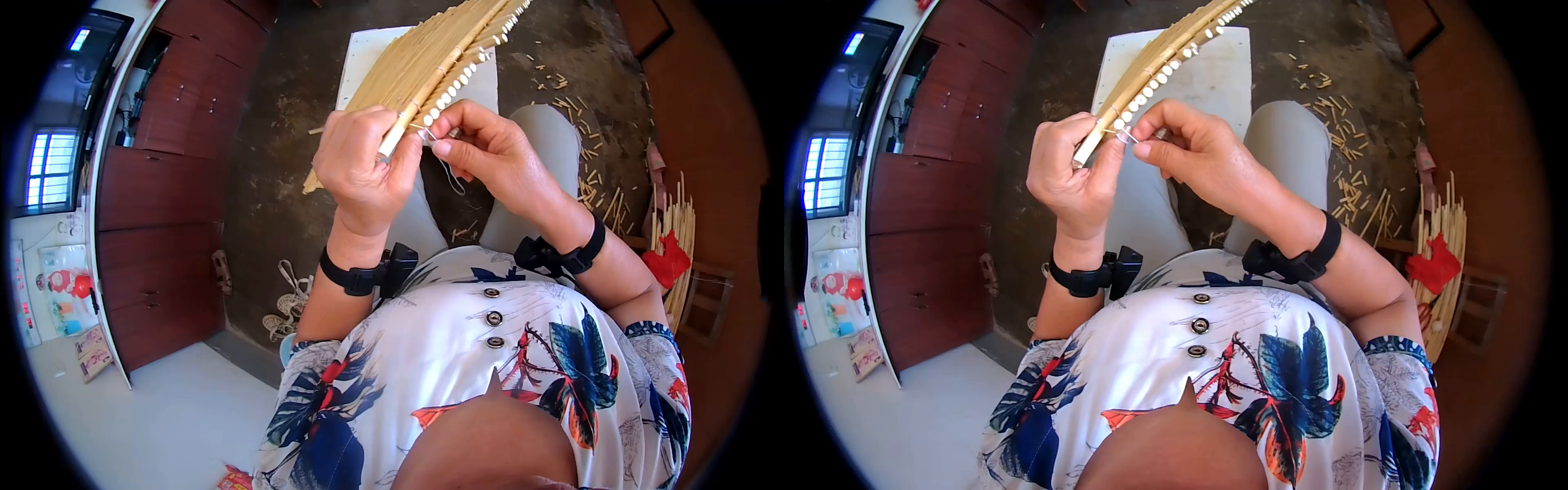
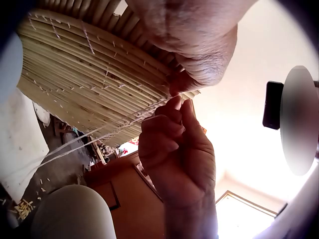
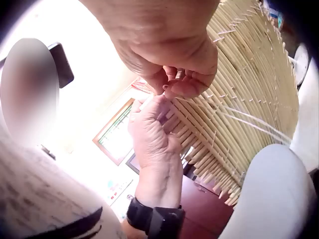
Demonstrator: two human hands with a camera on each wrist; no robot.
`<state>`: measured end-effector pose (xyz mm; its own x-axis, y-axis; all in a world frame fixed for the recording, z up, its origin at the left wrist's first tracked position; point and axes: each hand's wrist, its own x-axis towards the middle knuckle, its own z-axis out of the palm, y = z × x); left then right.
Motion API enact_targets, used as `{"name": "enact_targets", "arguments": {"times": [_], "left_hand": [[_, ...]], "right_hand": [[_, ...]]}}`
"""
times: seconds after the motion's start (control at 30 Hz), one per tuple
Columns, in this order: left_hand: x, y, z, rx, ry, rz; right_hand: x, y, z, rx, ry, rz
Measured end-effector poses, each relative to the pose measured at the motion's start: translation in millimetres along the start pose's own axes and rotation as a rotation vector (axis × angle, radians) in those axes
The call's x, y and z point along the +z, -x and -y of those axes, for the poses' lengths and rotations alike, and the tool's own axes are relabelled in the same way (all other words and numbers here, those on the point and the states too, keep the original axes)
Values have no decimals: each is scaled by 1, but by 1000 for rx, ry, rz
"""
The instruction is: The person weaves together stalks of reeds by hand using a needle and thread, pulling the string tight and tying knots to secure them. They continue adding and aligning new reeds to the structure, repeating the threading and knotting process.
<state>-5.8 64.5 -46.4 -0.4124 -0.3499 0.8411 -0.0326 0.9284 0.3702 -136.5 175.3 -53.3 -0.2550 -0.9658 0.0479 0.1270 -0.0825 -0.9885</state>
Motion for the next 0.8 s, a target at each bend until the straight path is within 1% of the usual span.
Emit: {"name": "enact_targets", "arguments": {"times": [0.07, 0.1, 0.17, 0.2, 0.27, 0.3, 0.37, 0.4, 0.47, 0.5, 0.57, 0.6, 0.67, 0.7, 0.77, 0.8], "left_hand": [[-4, -2, 3, -47, -21, -3], [-5, -3, 4, -31, -28, 2], [-6, -4, 5, -112, 3, -46], [-6, -5, 5, -96, -2, -38], [-3, -8, 4, -184, 78, -133], [-2, -10, 4, -169, 73, -129], [-2, -12, 4, -215, 85, -118], [-3, -14, 5, -225, 94, -113], [-4, -17, 7, -205, 64, -79], [-4, -18, 7, -195, 38, -57], [-2, -22, 9, -173, 67, -74], [-2, -24, 9, -189, 74, -70], [-3, -28, 10, -201, 83, -64], [-3, -30, 11, -206, 76, -52], [-2, -34, 12, -208, 67, -45], [-2, -35, 12, -201, 65, -49]], "right_hand": [[7, -5, 2, 22, -108, 20], [9, -8, 5, 7, -117, 20], [12, -12, 12, 38, -115, -2], [14, -13, 13, 23, -126, -5], [19, -13, 14, 42, -109, -68], [20, -14, 14, 27, -116, -68], [22, -14, 12, -70, 17, -106], [22, -16, 11, -79, 7, -108], [23, -18, 11, -295, 303, -231], [23, -19, 11, -305, 299, -233], [22, -21, 12, -304, 250, -225], [18, -22, 16, -312, 250, -228], [12, -24, 25, 109, -474, -1], [14, -23, 27, 103, -473, -1], [20, -20, 30, 47, -426, -101], [18, -21, 30, 44, -426, -102]]}}
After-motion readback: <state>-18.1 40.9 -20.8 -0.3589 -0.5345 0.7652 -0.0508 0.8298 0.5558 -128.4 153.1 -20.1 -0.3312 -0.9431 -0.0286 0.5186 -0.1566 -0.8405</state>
